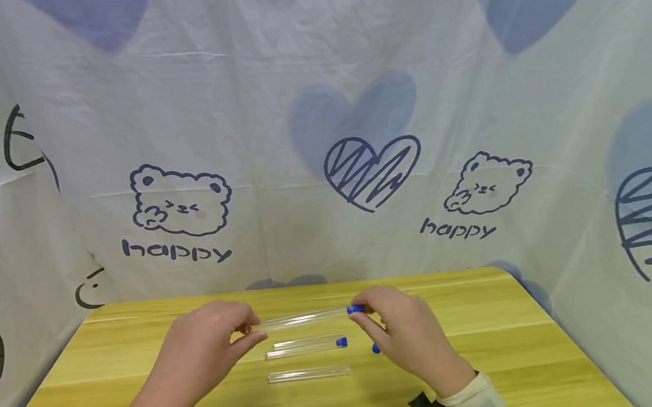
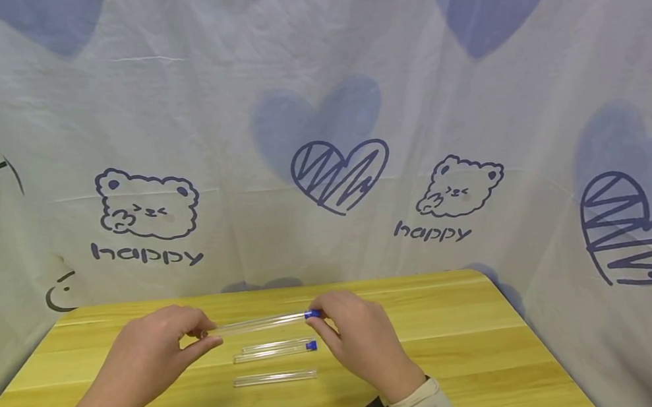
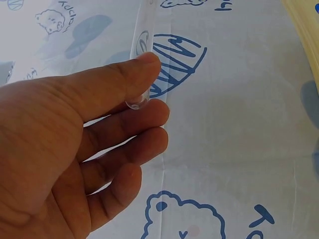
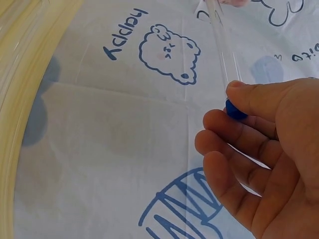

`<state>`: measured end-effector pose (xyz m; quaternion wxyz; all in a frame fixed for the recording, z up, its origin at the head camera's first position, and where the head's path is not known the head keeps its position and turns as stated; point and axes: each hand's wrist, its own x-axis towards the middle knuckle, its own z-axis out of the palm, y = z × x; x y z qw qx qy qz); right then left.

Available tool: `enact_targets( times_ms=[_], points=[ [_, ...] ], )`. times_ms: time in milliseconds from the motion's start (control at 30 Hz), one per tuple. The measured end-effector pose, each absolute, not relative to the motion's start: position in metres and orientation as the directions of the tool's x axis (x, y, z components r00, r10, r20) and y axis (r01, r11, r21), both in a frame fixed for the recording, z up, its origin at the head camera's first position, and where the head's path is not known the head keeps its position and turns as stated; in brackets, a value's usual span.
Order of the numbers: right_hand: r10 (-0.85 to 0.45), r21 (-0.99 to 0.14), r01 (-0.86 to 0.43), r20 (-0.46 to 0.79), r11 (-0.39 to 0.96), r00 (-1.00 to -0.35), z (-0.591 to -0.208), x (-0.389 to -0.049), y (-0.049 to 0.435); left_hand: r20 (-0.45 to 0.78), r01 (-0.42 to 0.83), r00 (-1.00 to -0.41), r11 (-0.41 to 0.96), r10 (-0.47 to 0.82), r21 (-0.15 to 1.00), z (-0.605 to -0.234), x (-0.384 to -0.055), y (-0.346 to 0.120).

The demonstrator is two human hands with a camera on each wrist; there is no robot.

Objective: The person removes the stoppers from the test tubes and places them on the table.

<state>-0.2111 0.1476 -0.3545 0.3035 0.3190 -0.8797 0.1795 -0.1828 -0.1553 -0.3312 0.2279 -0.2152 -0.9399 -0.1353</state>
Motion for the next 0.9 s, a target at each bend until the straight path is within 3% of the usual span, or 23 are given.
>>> enact_targets(
  times_ms=[300,900],
  points=[
    [-0.417,-0.241,-0.655,0.604,0.716,-0.679,-0.3518,-0.2074,0.1459,0.498,0.474,-0.795,0.867,0.345,0.155,-0.3319,-0.1816,-0.1559],
    [-0.424,-0.24,-0.675,0.621,0.698,-0.66,-0.3526,-0.2075,0.1448,0.417,0.436,-0.85,0.874,0.322,0.216,-0.3281,-0.1826,-0.1563]
  ],
)
